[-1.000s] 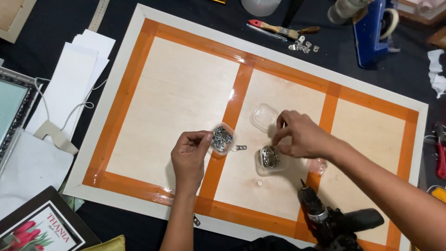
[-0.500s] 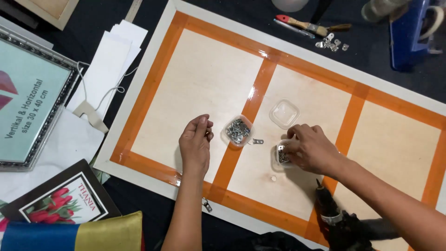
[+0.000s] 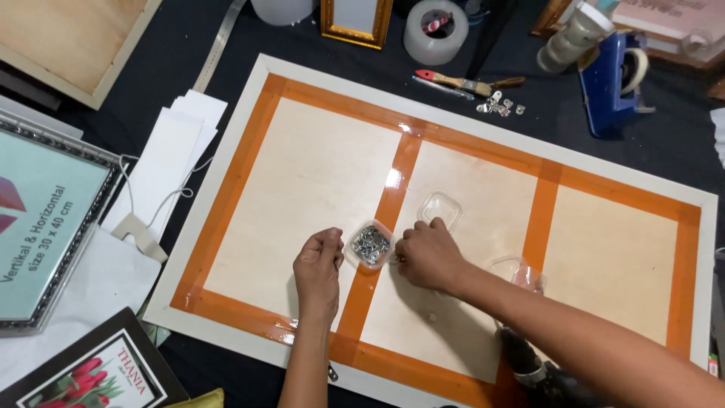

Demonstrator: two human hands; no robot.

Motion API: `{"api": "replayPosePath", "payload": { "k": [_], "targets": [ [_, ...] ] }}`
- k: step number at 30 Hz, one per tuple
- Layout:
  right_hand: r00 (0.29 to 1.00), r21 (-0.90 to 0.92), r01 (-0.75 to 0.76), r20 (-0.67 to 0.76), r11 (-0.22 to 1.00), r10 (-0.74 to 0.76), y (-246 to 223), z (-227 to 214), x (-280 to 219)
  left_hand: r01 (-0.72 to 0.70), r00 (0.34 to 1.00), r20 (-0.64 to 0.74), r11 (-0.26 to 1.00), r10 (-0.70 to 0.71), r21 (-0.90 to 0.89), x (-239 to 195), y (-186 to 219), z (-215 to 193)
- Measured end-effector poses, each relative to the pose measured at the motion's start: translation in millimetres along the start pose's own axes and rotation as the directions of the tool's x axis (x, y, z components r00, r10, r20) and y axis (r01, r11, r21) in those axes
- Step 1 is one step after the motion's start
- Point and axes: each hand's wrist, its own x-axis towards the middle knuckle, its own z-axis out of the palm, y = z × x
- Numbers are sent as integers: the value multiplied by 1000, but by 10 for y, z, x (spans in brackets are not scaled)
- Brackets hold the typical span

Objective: The person opens a container of screws and uses a cordless drill to drive several screws into a white wooden board with orange tape. The person handles the screws and drill repeatedly, securing them into the board.

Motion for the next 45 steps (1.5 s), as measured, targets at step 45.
{"api": "replayPosePath", "payload": {
  "k": [45],
  "targets": [
    [955,992,-36,-2,123,295,835,-1036,38,-102,817,550,896,-172,432,720,332,852]
  ]
}}
